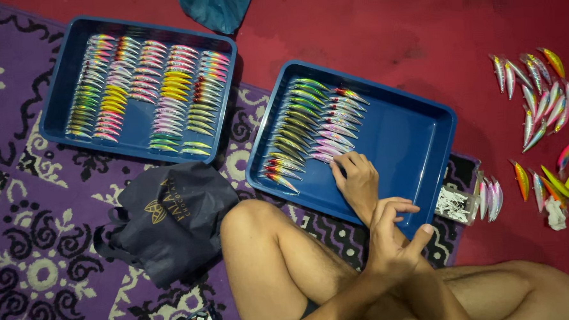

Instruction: The person attaches metal hooks to colorful artificial fishing lures and organizes them into rows within two blue plastic trays while sitting on a mat.

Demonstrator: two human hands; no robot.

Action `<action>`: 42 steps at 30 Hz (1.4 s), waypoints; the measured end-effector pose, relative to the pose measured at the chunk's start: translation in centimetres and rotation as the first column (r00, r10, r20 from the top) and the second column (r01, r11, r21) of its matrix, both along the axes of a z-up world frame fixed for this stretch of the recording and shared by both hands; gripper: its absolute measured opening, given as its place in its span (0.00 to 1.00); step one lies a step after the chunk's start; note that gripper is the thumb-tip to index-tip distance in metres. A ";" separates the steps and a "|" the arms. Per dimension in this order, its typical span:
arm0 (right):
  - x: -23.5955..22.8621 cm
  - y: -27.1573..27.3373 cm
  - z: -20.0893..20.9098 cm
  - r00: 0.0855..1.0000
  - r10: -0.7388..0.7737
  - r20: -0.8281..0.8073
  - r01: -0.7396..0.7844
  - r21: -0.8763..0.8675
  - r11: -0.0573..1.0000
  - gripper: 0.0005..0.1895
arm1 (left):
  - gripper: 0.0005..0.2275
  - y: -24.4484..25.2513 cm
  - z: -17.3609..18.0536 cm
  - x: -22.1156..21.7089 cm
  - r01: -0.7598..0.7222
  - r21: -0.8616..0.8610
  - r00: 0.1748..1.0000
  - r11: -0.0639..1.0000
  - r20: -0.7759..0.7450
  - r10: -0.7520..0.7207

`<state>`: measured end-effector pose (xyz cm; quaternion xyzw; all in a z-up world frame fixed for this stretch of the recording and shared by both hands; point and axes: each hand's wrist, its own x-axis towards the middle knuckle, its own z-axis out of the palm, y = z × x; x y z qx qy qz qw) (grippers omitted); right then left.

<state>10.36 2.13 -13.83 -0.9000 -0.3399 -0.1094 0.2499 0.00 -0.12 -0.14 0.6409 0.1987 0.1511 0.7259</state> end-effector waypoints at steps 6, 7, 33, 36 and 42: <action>0.0 0.0 0.2 1.000 0.001 0.003 -0.001 0.015 1.000 0.05 | 0.14 0.1 0.1 -0.1 0.022 -0.012 1.000 1.000 -0.013 -0.022; 0.0 0.0 0.2 1.000 0.000 0.003 0.000 0.015 1.000 0.05 | 0.14 0.2 0.2 -0.1 0.023 -0.012 1.000 1.000 -0.013 -0.023; -0.3 -4.4 1.9 0.982 0.067 -0.176 -0.032 0.191 0.981 0.09 | 0.13 -0.3 -1.5 0.0 0.094 -0.024 0.995 0.995 0.020 -0.094; -0.4 -10.5 2.0 0.972 0.145 -0.187 -0.109 0.190 0.976 0.09 | 0.06 -0.7 -2.1 0.1 0.113 -0.087 0.993 0.990 0.049 -0.109; -0.3 -23.6 3.5 0.885 -0.386 -0.261 0.375 -0.093 0.922 0.17 | 0.05 -1.2 -3.6 0.4 0.088 -0.120 0.995 0.989 -0.026 -0.092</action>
